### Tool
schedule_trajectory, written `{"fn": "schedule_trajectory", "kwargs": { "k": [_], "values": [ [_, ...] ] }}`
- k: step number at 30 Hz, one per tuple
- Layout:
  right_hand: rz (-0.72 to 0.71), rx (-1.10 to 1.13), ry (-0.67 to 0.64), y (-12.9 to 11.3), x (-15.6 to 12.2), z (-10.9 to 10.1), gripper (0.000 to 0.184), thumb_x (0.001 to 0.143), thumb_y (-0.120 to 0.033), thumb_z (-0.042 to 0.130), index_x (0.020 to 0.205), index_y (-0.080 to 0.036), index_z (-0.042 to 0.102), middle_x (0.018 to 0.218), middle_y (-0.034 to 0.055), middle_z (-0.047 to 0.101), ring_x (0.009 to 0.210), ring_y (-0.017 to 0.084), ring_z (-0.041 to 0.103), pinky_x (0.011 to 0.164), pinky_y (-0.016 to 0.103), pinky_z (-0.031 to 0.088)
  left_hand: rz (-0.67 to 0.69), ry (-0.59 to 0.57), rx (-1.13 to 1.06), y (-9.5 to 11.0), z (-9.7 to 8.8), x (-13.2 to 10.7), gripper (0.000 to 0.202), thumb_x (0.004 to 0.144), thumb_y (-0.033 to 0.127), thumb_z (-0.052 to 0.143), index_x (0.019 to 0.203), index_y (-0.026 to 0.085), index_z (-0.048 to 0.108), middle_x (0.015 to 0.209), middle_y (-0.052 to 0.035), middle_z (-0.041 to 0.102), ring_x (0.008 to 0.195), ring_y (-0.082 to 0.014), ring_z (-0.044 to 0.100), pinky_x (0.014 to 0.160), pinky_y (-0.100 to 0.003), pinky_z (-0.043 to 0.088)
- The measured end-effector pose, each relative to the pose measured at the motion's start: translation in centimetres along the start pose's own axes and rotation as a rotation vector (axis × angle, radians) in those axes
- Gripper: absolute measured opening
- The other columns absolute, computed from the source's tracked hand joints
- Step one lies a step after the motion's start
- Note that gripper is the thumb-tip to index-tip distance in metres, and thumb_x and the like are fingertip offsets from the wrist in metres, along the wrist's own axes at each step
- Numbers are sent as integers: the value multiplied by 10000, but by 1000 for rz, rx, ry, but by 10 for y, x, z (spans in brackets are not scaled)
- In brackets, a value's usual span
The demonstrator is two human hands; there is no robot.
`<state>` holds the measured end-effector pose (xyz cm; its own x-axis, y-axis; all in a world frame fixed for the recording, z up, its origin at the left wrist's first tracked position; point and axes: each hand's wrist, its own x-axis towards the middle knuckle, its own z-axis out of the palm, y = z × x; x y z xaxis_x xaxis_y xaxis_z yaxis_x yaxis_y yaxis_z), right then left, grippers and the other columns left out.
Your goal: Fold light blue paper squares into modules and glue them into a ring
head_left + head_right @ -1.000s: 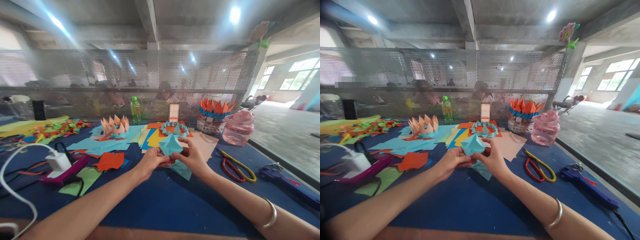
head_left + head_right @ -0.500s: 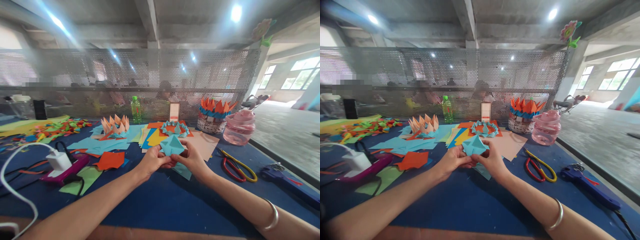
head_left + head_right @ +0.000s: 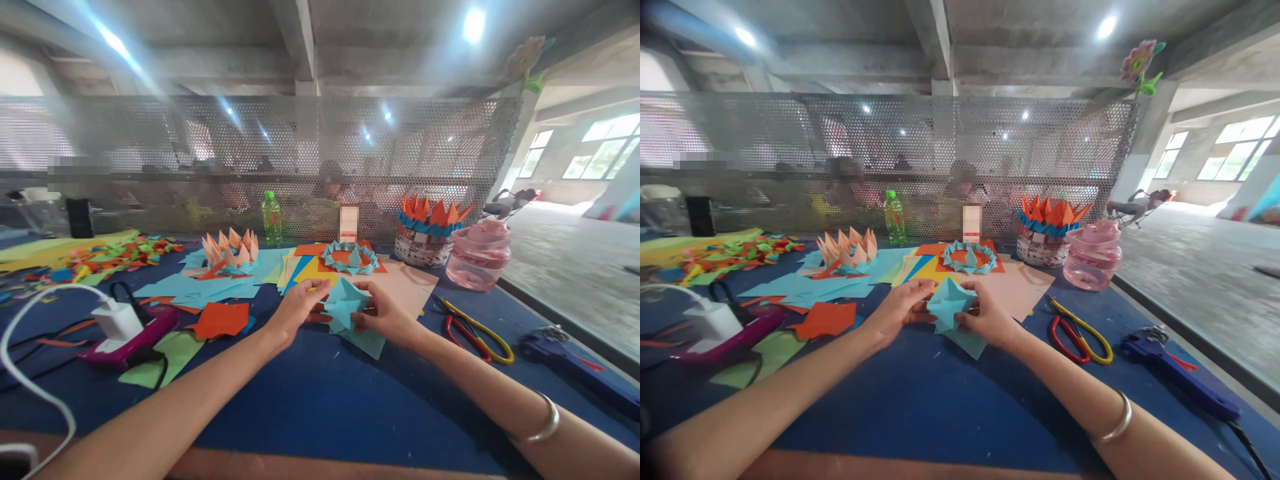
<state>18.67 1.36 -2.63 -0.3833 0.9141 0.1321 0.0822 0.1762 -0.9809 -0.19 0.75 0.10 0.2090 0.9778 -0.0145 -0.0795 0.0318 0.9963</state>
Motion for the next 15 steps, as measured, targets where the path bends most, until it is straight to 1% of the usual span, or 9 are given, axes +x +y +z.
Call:
{"fn": "schedule_trajectory", "kwargs": {
  "k": [2,3,5,7,10,12,15],
  "values": [
    [23,-5,-48,0,-1,1,559,669,-290,687,1123,-197,374,776,-17,581,649,140,611,595,303,528,19,26,13,-3,-2,3,301,699,331,708,902,146,583,723,-11,652,598,-124,625,562,-242,528],
    [19,7,-35,-1,-1,2,554,680,-298,681,1129,-201,372,784,-17,577,663,138,611,599,298,528,29,30,13,-4,-2,3,304,677,285,722,906,146,578,696,0,646,583,-119,618,551,-234,522],
    [-7,42,42,-3,-2,3,510,716,-328,654,1128,-205,379,789,-19,562,691,132,605,619,291,530,41,24,12,-6,-2,3,360,649,223,728,953,154,549,657,19,635,566,-120,613,553,-241,523],
    [-28,57,137,-5,-2,3,461,747,-357,624,1116,-204,394,757,-32,535,683,120,587,613,273,525,34,-1,38,-6,0,1,456,644,207,723,1041,167,501,645,27,632,555,-132,617,564,-269,532],
    [-28,-2,211,-4,0,0,445,746,-369,614,1097,-196,402,704,-51,512,584,97,545,510,225,470,36,-58,131,-8,3,-3,548,651,218,710,1130,181,446,657,27,633,518,-139,615,553,-289,533],
    [-6,-59,217,-1,1,-2,443,738,-362,608,1088,-193,396,708,-52,525,526,86,531,460,211,427,110,-94,235,-10,4,-4,515,679,234,684,1139,188,457,667,27,627,520,-138,613,549,-278,524],
    [42,-126,214,2,2,-6,418,733,-331,595,1072,-192,394,716,-52,541,492,79,526,456,214,418,314,-77,463,-13,2,-4,356,725,252,648,1063,190,554,713,7,635,606,-135,614,600,-248,502]
  ]
}}
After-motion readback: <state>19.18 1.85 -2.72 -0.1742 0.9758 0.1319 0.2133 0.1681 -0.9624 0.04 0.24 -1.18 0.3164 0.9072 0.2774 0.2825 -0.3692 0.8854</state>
